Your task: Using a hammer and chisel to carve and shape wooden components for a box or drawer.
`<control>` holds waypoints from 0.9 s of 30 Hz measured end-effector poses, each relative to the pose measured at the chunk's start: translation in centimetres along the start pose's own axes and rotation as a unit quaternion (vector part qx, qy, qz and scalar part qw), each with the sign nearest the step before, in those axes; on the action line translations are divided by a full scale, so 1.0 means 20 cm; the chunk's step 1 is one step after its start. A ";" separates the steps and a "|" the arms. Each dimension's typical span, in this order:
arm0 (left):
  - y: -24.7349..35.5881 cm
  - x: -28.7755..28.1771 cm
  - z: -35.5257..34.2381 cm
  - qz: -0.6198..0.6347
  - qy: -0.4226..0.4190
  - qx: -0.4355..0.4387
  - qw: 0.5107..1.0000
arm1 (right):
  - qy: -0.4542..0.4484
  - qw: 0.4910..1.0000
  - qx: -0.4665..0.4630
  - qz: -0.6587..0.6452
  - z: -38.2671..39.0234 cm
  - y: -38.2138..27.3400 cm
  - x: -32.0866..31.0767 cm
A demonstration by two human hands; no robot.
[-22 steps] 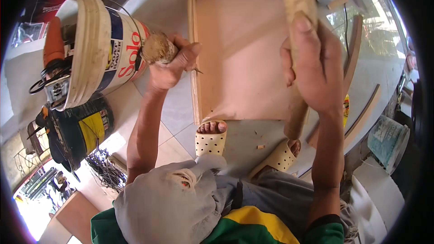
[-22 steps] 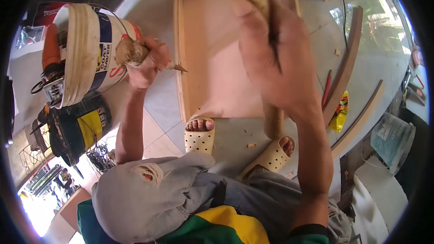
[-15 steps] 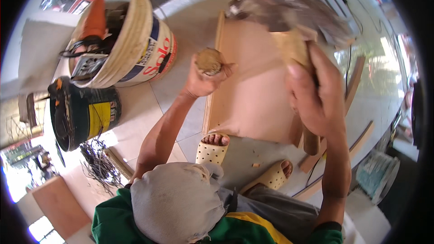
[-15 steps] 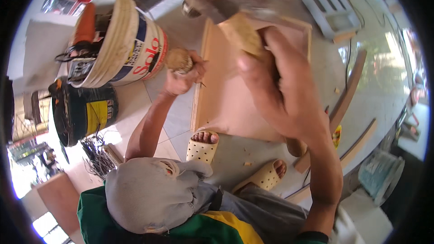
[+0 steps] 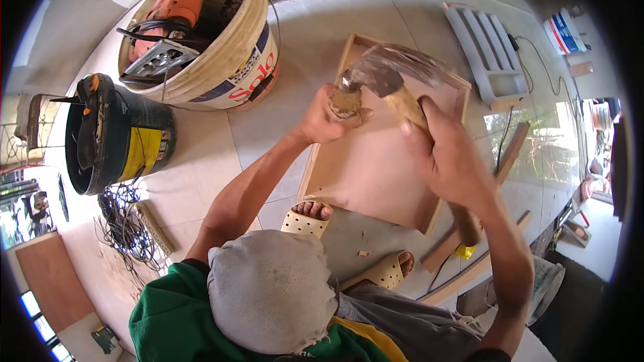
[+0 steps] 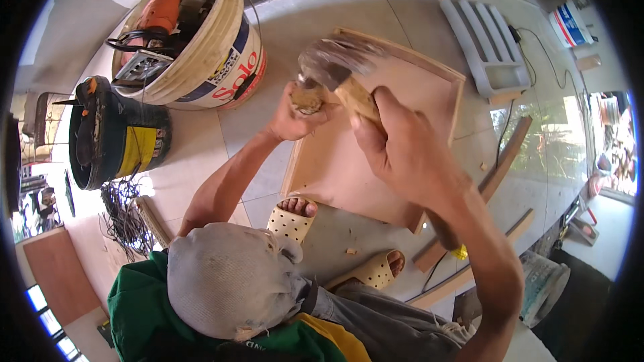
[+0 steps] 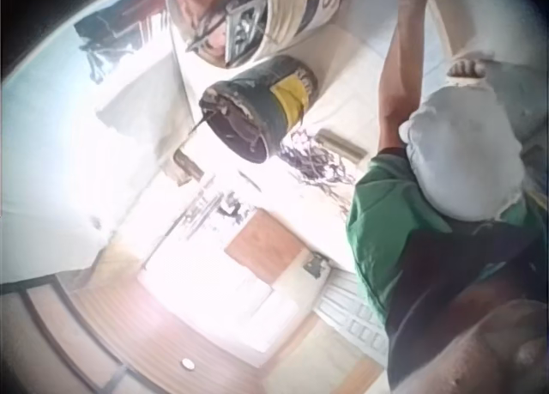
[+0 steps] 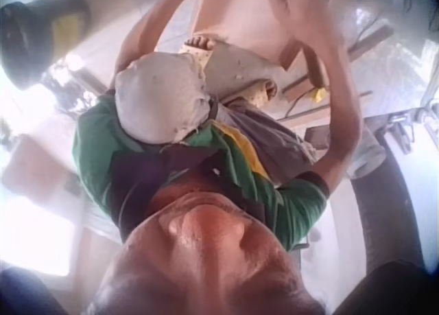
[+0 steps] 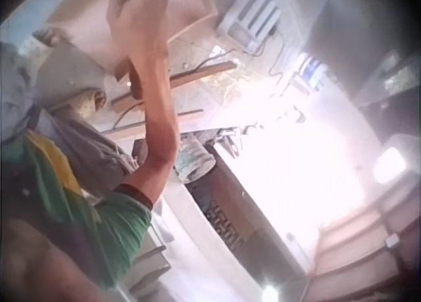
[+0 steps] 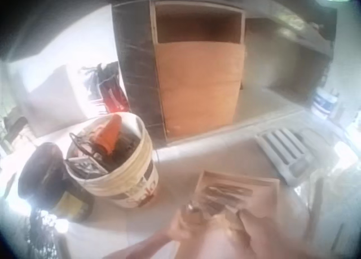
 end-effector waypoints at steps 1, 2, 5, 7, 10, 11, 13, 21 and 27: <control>-0.01 0.00 0.00 -0.013 -0.005 0.018 1.000 | 0.002 1.000 0.005 0.003 0.01 0.00 -0.02; -0.01 0.01 0.01 -0.027 -0.006 0.032 0.999 | 0.061 0.996 -0.060 0.011 0.01 -0.01 -0.05; 0.00 -0.05 0.01 -0.084 -0.015 -0.018 0.996 | 0.192 0.966 -0.095 -0.142 0.03 -0.11 -0.13; 0.05 -0.06 0.01 -0.077 -0.021 -0.035 0.996 | 0.143 0.942 -0.215 -0.216 0.10 -0.06 -0.34; -0.01 0.03 -0.04 -0.038 -0.026 -0.002 0.999 | 0.053 0.931 -0.183 -0.312 0.19 -0.09 -0.64; -0.02 0.06 -0.06 -0.014 -0.013 0.040 0.999 | 0.057 0.934 -0.178 -0.306 0.19 -0.08 -0.58; 0.02 -0.01 -0.02 -0.052 -0.018 -0.009 0.998 | 0.107 0.985 -0.113 -0.080 0.10 0.04 -0.16; 0.01 0.01 0.00 -0.055 -0.021 0.001 0.998 | 0.226 0.948 -0.223 0.023 0.03 -0.05 -0.14; -0.02 -0.05 0.06 -0.095 -0.032 -0.055 0.993 | 0.303 0.907 -0.061 -0.286 0.10 -0.33 -0.22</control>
Point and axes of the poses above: each hand's wrist, its own z-axis away from the middle knuckle, its own x-axis out of the palm, y = z × x, the point moved 1 cm from there along -z, towards the middle knuckle
